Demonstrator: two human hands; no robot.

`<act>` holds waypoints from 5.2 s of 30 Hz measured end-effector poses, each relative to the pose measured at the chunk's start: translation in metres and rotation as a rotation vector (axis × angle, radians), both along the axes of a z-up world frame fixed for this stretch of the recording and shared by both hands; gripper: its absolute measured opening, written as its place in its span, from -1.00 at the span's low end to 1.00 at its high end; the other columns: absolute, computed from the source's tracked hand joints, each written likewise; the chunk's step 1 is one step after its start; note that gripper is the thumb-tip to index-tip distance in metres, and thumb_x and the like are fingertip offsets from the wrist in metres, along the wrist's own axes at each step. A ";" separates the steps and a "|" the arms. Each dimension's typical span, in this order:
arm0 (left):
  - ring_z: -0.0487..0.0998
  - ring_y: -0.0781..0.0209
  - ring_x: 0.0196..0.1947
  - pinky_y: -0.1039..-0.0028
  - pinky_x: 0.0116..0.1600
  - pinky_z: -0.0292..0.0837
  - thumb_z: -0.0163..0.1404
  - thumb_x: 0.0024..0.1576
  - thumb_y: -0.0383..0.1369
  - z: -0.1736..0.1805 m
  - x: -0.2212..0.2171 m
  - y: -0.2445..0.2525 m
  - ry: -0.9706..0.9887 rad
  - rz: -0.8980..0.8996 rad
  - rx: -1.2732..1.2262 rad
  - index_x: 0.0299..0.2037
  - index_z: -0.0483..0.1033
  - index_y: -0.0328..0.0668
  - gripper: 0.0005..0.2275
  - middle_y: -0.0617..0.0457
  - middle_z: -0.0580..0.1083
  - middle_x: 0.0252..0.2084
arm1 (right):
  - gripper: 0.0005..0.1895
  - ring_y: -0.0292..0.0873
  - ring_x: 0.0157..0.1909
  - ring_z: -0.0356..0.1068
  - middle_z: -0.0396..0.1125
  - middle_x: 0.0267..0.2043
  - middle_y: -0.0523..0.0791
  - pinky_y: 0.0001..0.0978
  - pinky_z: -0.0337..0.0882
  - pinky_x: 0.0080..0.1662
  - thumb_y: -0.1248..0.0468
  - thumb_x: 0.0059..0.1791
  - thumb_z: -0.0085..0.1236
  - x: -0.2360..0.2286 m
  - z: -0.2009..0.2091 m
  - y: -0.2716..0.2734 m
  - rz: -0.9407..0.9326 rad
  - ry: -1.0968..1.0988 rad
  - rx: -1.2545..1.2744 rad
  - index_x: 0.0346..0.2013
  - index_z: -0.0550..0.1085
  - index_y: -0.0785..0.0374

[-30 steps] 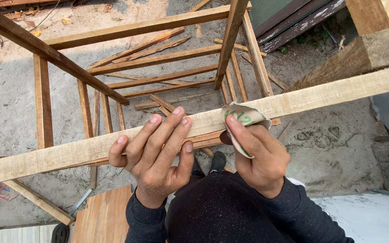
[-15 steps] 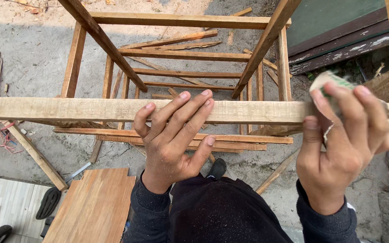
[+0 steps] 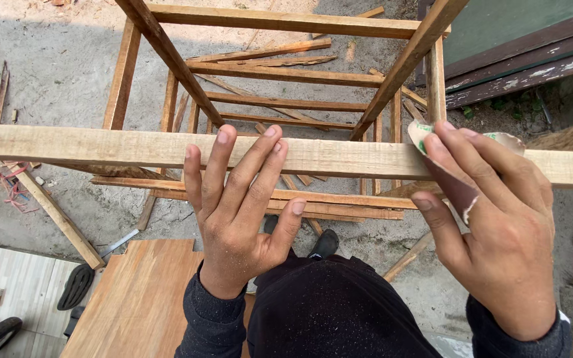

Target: The person sands the surface and edges of a wooden frame structure using a piece of sandpaper.

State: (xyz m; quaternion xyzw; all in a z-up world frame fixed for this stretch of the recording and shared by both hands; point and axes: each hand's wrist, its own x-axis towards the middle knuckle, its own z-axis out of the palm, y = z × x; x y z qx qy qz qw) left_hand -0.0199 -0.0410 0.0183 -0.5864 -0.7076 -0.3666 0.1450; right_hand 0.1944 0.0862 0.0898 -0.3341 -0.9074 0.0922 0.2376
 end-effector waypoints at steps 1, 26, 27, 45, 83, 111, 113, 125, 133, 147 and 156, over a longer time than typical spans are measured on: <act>0.04 0.10 0.52 0.16 0.63 -0.40 0.00 0.28 -0.10 -0.001 -0.002 -0.002 0.010 -0.003 -0.013 0.24 0.51 -0.08 -0.60 0.14 0.43 0.35 | -0.50 -0.11 0.38 0.18 0.30 0.35 -0.13 -0.14 0.08 0.35 0.19 0.03 0.16 -0.003 -0.002 -0.002 -0.015 -0.038 0.013 0.28 0.41 0.17; 0.24 0.24 0.45 0.32 0.53 -0.22 0.01 0.29 -0.09 0.022 -0.037 0.001 0.019 -0.201 -0.169 0.27 0.50 -0.09 -0.58 0.16 0.42 0.37 | -0.53 0.11 0.38 0.11 0.21 0.37 -0.05 -0.13 0.08 0.40 0.21 -0.02 0.21 -0.058 -0.035 -0.034 0.028 -0.025 0.185 0.20 0.46 0.09; 0.25 0.28 0.43 0.36 0.52 -0.20 0.00 0.29 -0.08 0.019 -0.035 0.001 0.016 -0.196 -0.158 0.27 0.51 -0.05 -0.59 0.20 0.43 0.36 | -0.56 0.18 0.34 0.08 0.21 0.34 0.00 -0.15 0.12 0.37 0.21 -0.03 0.21 -0.044 -0.038 -0.029 -0.022 -0.019 0.235 0.15 0.49 0.06; 0.28 0.37 0.40 0.30 0.56 -0.35 -0.01 0.33 -0.08 0.015 -0.017 0.007 0.107 -0.213 -0.187 0.24 0.55 0.07 -0.65 0.27 0.46 0.34 | -0.64 -0.20 -0.24 0.50 0.44 -0.30 -0.05 -0.38 0.52 -0.21 0.50 -0.02 0.35 -0.047 -0.115 -0.045 -0.057 0.526 0.124 0.05 0.51 0.33; 0.34 0.43 0.31 0.40 0.54 -0.25 -0.08 0.34 -0.19 0.002 -0.007 0.016 0.061 -0.129 -0.010 0.13 0.62 0.13 -0.74 0.35 0.52 0.23 | -0.84 -0.20 -0.40 0.48 0.44 -0.37 0.07 -0.55 0.36 -0.36 0.44 0.24 0.17 0.005 -0.066 -0.014 -0.188 0.376 0.025 0.06 0.53 0.55; 0.29 0.40 0.40 0.25 0.55 -0.40 -0.08 0.41 0.02 0.021 -0.091 -0.025 0.165 -0.148 -0.141 0.33 0.50 0.11 -0.61 0.31 0.43 0.36 | -0.49 -0.16 0.42 0.18 0.29 0.33 -0.11 -0.13 -0.07 0.47 0.08 0.01 0.07 -0.126 -0.017 -0.054 0.121 -0.133 0.016 0.24 0.41 0.13; 0.29 0.38 0.40 0.26 0.55 -0.39 -0.09 0.42 -0.02 0.022 -0.091 -0.027 0.154 -0.168 -0.165 0.33 0.50 0.10 -0.62 0.30 0.44 0.37 | -0.49 -0.18 0.41 0.18 0.30 0.32 -0.12 -0.13 -0.06 0.49 0.09 -0.01 0.08 -0.123 -0.017 -0.054 0.128 -0.164 0.019 0.23 0.41 0.11; 0.37 0.41 0.31 0.32 0.51 -0.31 -0.04 0.34 0.00 0.022 -0.088 -0.023 0.102 -0.136 -0.124 0.22 0.56 0.15 -0.65 0.35 0.50 0.27 | -0.41 -0.16 0.39 0.21 0.30 0.33 -0.14 -0.14 0.02 0.44 0.09 -0.05 0.17 -0.123 -0.011 -0.045 0.211 -0.130 0.066 0.27 0.38 0.11; -0.20 0.19 0.54 -0.24 0.46 -0.75 -0.03 0.28 0.09 0.039 -0.059 -0.025 0.039 -0.168 -0.278 0.21 0.53 0.02 -0.55 0.23 0.40 0.38 | -0.44 -0.09 0.42 0.18 0.25 0.38 -0.09 -0.08 -0.05 0.46 0.06 0.05 0.04 -0.091 -0.002 -0.035 0.101 -0.128 0.081 0.31 0.36 0.20; -0.11 0.27 0.53 -0.25 0.45 -0.61 -0.09 0.28 0.17 0.026 -0.002 0.005 0.260 -0.292 -0.363 0.43 0.32 0.17 -0.43 0.22 0.14 0.53 | -0.53 -0.09 0.43 0.20 0.32 0.35 -0.09 -0.13 -0.05 0.49 0.12 0.11 -0.01 -0.039 -0.030 -0.024 -0.113 -0.051 0.122 0.29 0.39 0.19; 0.17 0.31 0.44 0.16 0.52 -0.36 -0.05 0.30 0.05 0.019 0.001 0.020 0.184 -0.346 -0.276 0.35 0.38 0.21 -0.55 0.26 0.30 0.44 | -0.62 -0.10 0.42 0.22 0.34 0.29 -0.12 -0.15 0.01 0.48 0.14 0.15 -0.11 -0.006 -0.020 -0.004 -0.280 0.074 0.072 0.22 0.42 0.17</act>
